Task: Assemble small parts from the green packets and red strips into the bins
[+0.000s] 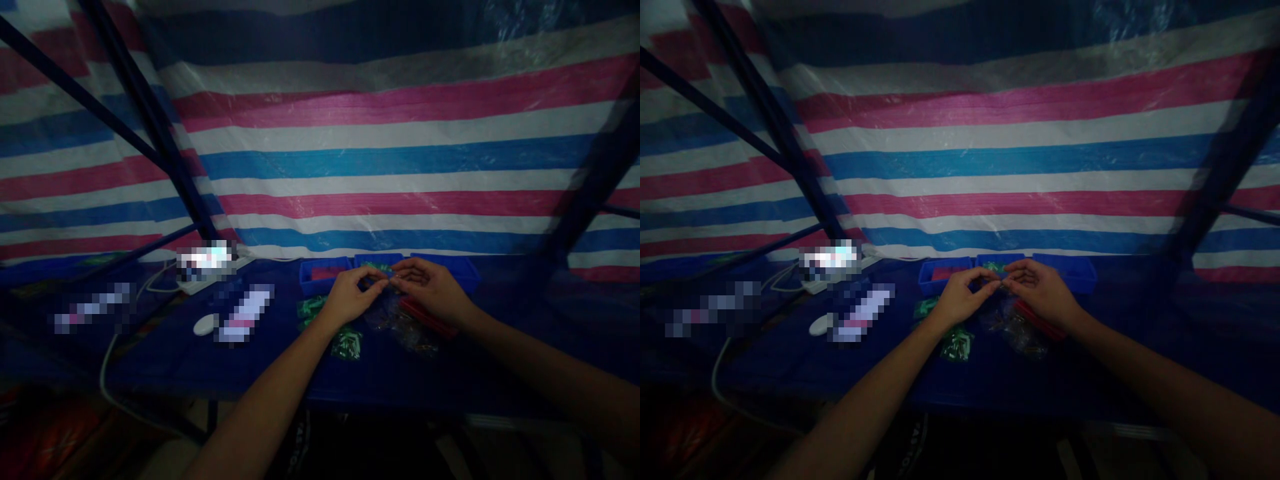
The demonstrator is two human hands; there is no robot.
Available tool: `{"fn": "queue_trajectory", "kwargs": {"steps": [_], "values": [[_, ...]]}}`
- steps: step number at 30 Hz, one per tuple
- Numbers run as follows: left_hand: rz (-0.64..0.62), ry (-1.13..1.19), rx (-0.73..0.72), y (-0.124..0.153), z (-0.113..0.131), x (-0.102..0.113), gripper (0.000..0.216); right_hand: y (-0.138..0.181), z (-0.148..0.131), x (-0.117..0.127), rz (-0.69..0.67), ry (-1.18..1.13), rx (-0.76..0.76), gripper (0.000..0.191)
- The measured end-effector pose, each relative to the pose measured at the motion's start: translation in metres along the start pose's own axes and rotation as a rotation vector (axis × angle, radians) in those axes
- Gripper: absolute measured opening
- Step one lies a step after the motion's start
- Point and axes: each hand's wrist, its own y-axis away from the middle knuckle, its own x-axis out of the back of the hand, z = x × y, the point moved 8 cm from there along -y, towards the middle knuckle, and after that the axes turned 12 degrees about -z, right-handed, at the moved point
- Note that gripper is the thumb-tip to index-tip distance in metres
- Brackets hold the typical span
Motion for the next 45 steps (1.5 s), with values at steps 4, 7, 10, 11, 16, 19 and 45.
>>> {"fn": "queue_trajectory", "kwargs": {"steps": [4, 7, 10, 11, 16, 19, 45], "values": [[0.008, 0.138, 0.023, -0.002, -0.01, -0.002, 0.028, 0.001, -0.003, 0.001, 0.007, -0.018, -0.005, 0.043], [0.018, 0.228, 0.037, -0.004, -0.016, -0.002, 0.03, 0.001, -0.004, -0.001, -0.012, -0.071, -0.023, 0.041], [0.037, 0.281, 0.051, -0.005, -0.021, 0.0, 0.031, 0.001, -0.003, -0.003, -0.026, -0.127, -0.038, 0.039], [0.04, 0.289, 0.055, -0.005, -0.021, 0.0, 0.031, 0.001, -0.003, -0.004, -0.027, -0.141, -0.041, 0.039], [0.031, 0.324, 0.069, -0.005, -0.023, 0.0, 0.033, 0.002, -0.002, -0.005, -0.019, -0.153, -0.031, 0.043], [0.018, 0.35, 0.068, -0.006, -0.023, -0.002, 0.035, 0.002, -0.002, -0.006, -0.03, -0.126, -0.019, 0.041], [-0.043, 0.165, 0.01, -0.002, 0.0, -0.01, 0.04, 0.006, -0.004, -0.021, -0.124, 0.095, -0.019, 0.046]]}}
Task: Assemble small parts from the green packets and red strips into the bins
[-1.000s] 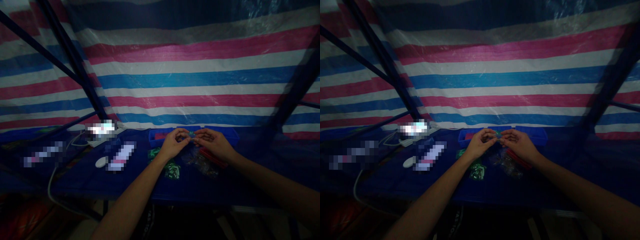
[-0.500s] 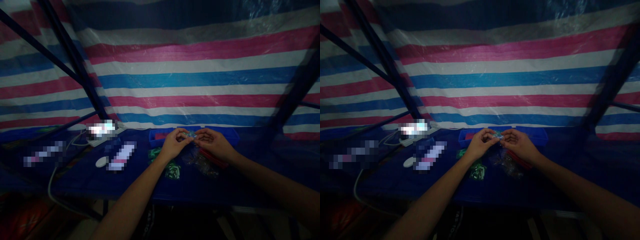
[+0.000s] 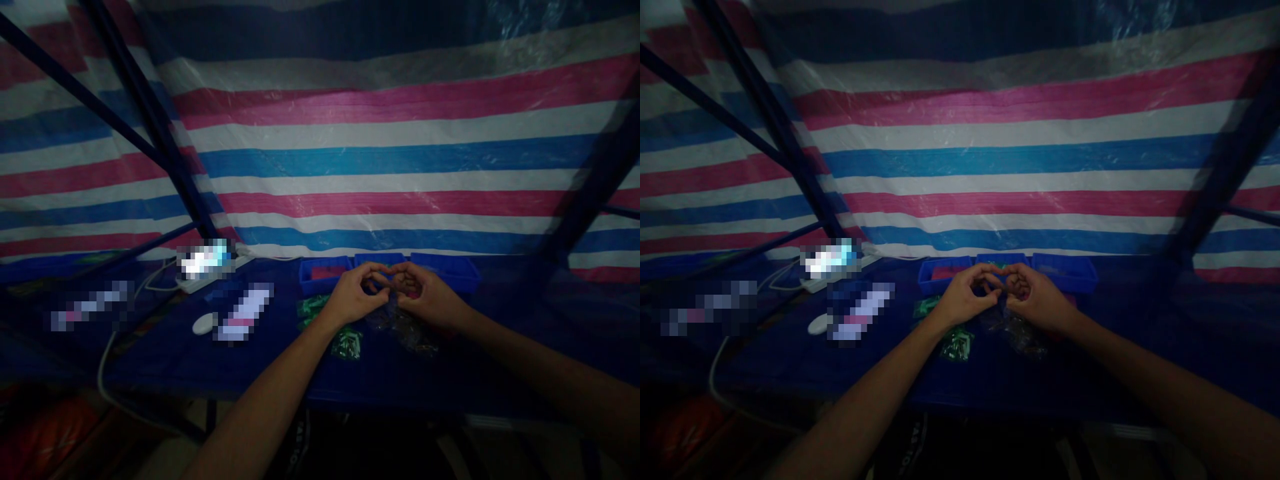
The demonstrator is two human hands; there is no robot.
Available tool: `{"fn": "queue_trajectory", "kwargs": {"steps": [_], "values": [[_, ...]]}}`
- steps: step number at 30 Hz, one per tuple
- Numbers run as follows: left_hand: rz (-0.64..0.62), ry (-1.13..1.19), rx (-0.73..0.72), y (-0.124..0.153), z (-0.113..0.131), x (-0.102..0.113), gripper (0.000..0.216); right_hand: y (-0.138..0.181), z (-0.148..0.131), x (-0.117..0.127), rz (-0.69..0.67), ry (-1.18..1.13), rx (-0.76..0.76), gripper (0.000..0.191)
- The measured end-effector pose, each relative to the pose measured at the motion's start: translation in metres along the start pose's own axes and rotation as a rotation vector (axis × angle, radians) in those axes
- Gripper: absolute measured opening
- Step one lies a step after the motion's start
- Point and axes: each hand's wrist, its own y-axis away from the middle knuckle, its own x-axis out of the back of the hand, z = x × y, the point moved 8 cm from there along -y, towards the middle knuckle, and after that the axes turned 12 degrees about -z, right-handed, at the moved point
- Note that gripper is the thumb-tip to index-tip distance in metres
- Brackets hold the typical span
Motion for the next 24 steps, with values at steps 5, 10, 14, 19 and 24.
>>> {"fn": "queue_trajectory", "kwargs": {"steps": [5, 10, 14, 19, 24], "values": [[0.013, -0.047, -0.006, -0.001, 0.002, -0.002, 0.03, -0.001, 0.001, -0.004, -0.033, -0.065, 0.016, 0.047], [-0.011, -0.118, -0.022, -0.002, 0.005, -0.004, 0.015, -0.002, -0.002, -0.009, -0.071, -0.135, 0.047, 0.044], [0.009, -0.159, -0.02, -0.002, 0.007, 0.0, 0.017, -0.004, 0.002, -0.007, -0.064, -0.19, 0.038, 0.043], [0.062, -0.036, 0.022, -0.001, -0.002, 0.007, 0.022, -0.006, 0.009, 0.007, 0.015, -0.215, 0.01, 0.04], [0.075, 0.144, 0.053, -0.002, -0.016, 0.006, 0.026, -0.006, 0.014, 0.013, 0.028, -0.217, -0.026, 0.044]]}}
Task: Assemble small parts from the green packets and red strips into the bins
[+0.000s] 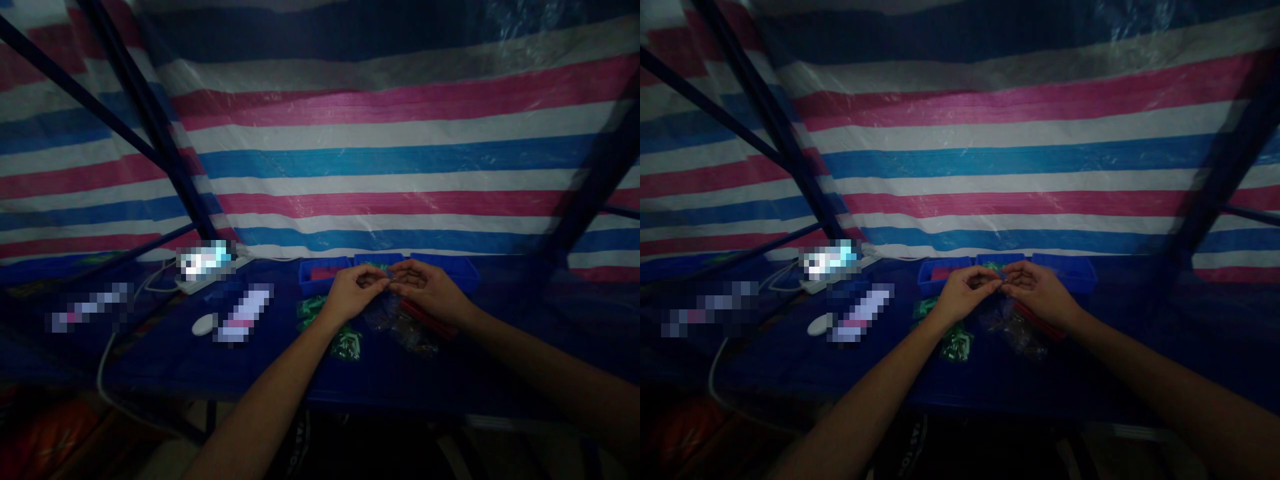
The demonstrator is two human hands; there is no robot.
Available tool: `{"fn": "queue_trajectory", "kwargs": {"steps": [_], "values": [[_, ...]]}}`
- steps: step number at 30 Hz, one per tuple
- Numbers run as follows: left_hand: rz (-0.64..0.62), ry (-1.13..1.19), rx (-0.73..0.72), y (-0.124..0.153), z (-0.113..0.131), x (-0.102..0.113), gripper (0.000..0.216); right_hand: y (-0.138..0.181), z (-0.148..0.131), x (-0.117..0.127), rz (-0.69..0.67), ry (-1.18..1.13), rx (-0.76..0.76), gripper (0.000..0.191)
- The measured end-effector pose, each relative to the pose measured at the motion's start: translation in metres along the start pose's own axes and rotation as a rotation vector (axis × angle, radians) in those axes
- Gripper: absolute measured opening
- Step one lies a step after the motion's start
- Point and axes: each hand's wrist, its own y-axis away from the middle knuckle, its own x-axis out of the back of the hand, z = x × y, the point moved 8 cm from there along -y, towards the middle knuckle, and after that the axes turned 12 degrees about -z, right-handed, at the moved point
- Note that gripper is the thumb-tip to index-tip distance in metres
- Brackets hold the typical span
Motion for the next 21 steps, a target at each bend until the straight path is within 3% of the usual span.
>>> {"fn": "queue_trajectory", "kwargs": {"steps": [6, 14, 21], "values": [[0.037, 0.053, -0.002, -0.001, -0.002, 0.003, 0.025, 0.002, -0.004, -0.006, -0.037, 0.0, 0.001, 0.037], [-0.005, -0.063, -0.005, 0.001, 0.005, 0.0, 0.022, 0.003, -0.011, -0.005, -0.001, 0.096, 0.011, 0.029], [-0.015, 0.026, 0.024, 0.0, -0.003, -0.004, 0.025, 0.004, -0.013, -0.002, 0.048, 0.08, 0.069, 0.027]]}}
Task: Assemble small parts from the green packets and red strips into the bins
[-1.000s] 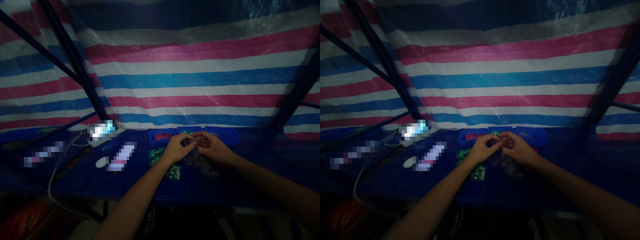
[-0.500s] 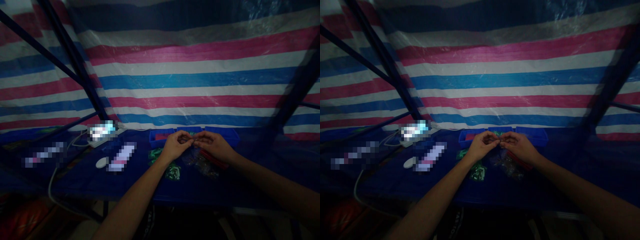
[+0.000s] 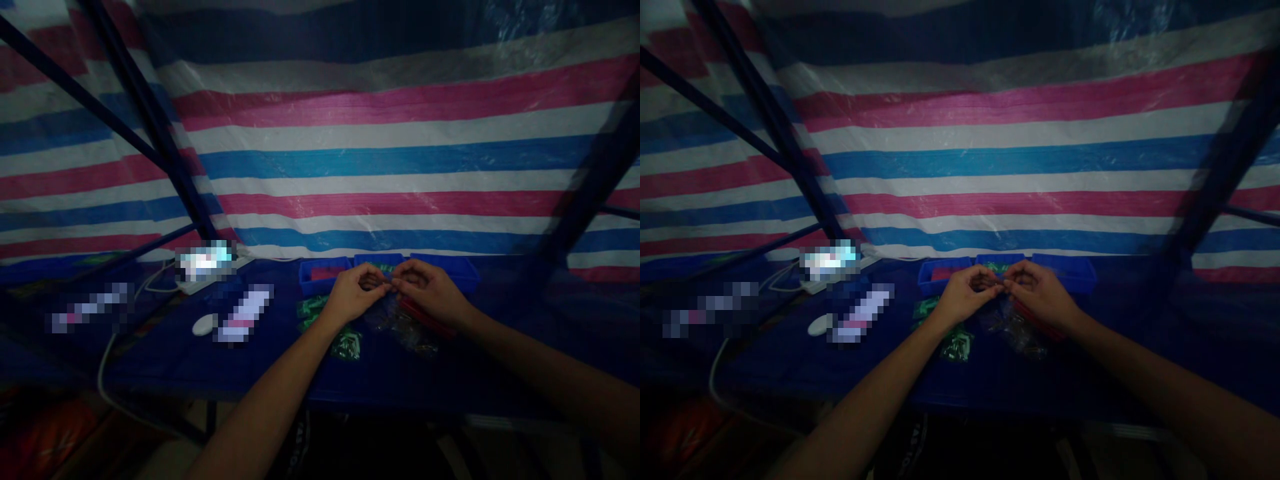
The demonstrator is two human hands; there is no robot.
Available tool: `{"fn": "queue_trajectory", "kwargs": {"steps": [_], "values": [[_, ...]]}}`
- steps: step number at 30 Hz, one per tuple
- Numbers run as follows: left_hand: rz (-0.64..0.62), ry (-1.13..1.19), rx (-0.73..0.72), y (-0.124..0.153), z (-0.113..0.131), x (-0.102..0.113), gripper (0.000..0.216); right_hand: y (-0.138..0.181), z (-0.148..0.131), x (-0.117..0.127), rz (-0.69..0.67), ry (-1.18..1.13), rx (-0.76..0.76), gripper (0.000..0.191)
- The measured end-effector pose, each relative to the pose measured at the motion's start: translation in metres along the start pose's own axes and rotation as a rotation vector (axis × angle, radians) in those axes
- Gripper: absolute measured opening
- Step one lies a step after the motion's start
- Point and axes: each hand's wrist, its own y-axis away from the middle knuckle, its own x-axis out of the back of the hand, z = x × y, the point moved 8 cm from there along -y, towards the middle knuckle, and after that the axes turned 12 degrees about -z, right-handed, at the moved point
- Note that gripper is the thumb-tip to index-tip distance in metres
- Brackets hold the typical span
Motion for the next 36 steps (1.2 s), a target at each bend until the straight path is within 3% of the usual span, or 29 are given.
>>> {"fn": "queue_trajectory", "kwargs": {"steps": [9, 20, 36], "values": [[-0.013, 0.104, 0.017, 0.0, -0.004, -0.001, 0.034, 0.002, 0.001, 0.007, 0.066, 0.0, -0.047, 0.042], [-0.032, 0.139, -0.019, -0.002, -0.005, -0.003, 0.034, 0.002, -0.006, 0.011, 0.113, 0.201, 0.012, 0.038], [-0.033, 0.226, -0.008, -0.004, -0.01, -0.001, 0.045, 0.002, -0.005, 0.01, 0.13, 0.053, 0.038, 0.042]]}}
